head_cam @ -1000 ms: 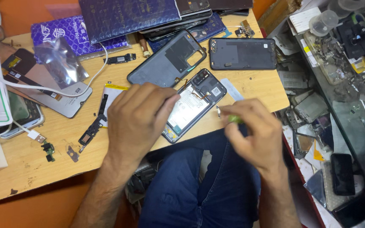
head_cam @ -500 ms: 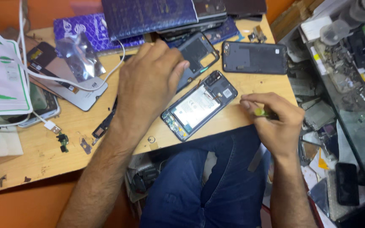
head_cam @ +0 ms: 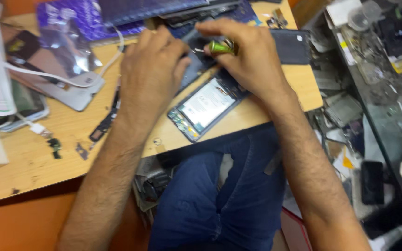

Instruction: The person disassembles a smartphone, removes the back cover and screen, and manipulates internal components including the battery and ribbon cables. They use a plastic pry tool and a screwdriver to open the device and adjust parts, then reassemble the phone and test the screen.

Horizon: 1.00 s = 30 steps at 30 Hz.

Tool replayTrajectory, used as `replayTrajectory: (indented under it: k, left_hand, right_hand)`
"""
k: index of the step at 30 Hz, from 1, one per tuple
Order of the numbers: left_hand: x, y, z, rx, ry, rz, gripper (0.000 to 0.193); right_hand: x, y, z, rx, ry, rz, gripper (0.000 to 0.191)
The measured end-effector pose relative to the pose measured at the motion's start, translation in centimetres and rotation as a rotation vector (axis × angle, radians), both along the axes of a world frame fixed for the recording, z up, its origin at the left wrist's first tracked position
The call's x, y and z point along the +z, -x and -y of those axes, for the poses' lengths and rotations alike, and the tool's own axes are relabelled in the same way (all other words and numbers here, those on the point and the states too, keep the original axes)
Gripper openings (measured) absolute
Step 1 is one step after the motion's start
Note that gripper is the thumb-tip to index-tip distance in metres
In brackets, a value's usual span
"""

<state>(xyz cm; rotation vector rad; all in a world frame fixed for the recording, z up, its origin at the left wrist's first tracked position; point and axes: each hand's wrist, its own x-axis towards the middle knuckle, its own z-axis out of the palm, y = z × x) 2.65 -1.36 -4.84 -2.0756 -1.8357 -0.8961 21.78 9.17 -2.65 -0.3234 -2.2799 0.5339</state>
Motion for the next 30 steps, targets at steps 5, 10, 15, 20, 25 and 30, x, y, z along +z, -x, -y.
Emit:
replayTrajectory:
  k: [5, 10, 15, 20, 25, 30]
  left_hand:
    - [0.4, 0.0, 1.2, -0.007, -0.049, 0.021, 0.010]
    - [1.2, -0.8, 1.5, -0.041, -0.086, 0.051, 0.009]
    - [2.2, -1.2, 2.3, -0.103, -0.106, 0.101, 0.009]
    - [2.5, -2.9, 5.5, -0.205, -0.026, 0.115, 0.018]
    - [1.5, -4.8, 7.9, -0.306, 0.092, 0.116, 0.021]
    - [0.7, -5.2, 8.4, -0.287, 0.123, 0.116, 0.021]
  right_hand:
    - [0.6, -5.4, 2.4, -0.241, 0.657, 0.031, 0.014]
    - [1.2, -9.2, 4.6, -0.149, 1.247, 0.173, 0.033]
    - [1.6, -8.7, 5.3, -0.189, 1.238, 0.308, 0.045]
    - [2.5, -7.6, 4.7, -0.214, 1.215, 0.399, 0.045]
    - [3.2, -7.2, 3.7, -0.133, 1.129, 0.524, 0.045]
    - [2.9, -7.4, 2.7, -0.171, 1.164, 0.577, 0.045]
